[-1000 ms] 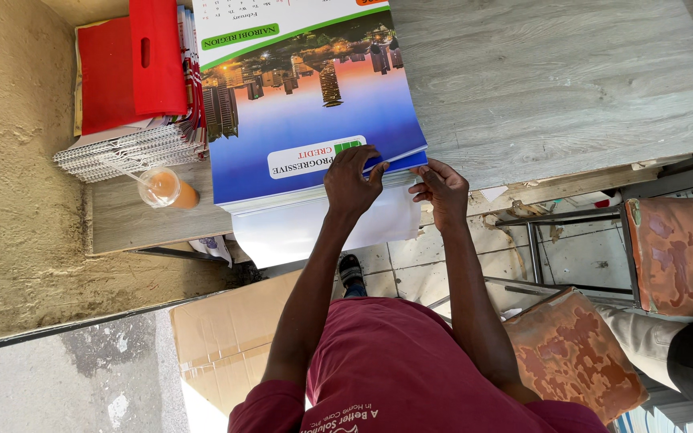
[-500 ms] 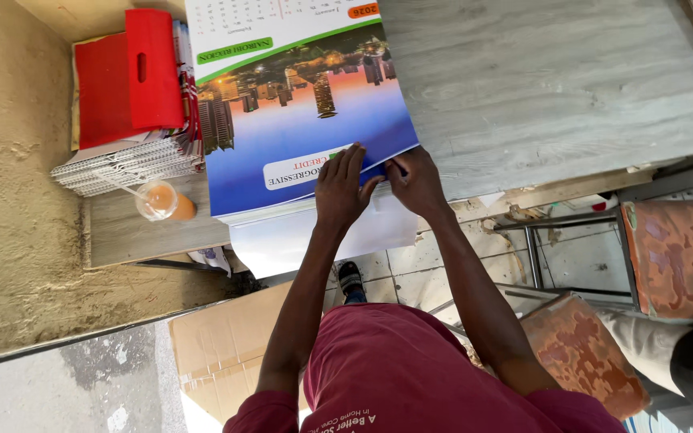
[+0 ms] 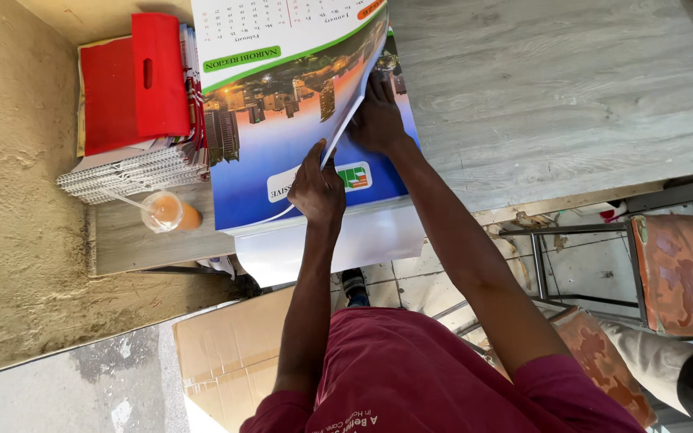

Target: The person picks up a 2026 Progressive Credit calendar from a table, fans through its pages, and then places it on top of a stack of similar calendars. They repeat this process with another calendar, aligning it with the stack.

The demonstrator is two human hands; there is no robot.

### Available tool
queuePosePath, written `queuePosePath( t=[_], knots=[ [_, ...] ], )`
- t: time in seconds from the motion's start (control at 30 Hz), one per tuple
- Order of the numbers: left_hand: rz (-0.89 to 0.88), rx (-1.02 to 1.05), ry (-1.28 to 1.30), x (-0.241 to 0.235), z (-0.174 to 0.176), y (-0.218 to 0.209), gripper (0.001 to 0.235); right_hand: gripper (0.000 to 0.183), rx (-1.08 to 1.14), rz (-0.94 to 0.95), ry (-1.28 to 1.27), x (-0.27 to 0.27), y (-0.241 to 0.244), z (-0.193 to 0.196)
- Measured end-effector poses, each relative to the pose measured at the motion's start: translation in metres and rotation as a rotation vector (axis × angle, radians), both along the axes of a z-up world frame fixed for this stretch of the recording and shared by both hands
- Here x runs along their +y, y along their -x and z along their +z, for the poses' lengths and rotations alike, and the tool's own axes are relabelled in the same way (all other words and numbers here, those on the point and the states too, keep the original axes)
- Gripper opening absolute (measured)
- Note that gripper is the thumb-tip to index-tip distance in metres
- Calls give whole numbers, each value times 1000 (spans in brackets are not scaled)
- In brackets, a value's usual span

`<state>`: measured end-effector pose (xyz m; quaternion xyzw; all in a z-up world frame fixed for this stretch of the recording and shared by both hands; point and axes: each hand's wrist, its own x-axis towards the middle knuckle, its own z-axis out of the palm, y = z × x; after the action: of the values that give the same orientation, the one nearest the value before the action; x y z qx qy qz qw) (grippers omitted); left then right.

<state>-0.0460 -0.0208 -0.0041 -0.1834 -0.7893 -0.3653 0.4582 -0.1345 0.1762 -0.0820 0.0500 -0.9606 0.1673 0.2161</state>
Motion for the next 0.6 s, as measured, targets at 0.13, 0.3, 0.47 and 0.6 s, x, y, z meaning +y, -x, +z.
queuePosePath(
  t=[0.13, 0.3, 0.47, 0.6],
  knots=[
    [23, -23, 1, 0, 8, 0, 12, 77, 20, -48, -36, -8, 7, -20],
    [-47, -24, -2, -1, 11, 2, 27, 68, 173, -67, -92, -8, 5, -19],
    [-71, -53, 45, -1, 7, -3, 29, 30, 108, -50, -206, -9, 2, -6],
    [-97, -56, 46, 0, -2, -6, 38, 34, -20, -84, -196, -3, 9, -19]
  ],
)
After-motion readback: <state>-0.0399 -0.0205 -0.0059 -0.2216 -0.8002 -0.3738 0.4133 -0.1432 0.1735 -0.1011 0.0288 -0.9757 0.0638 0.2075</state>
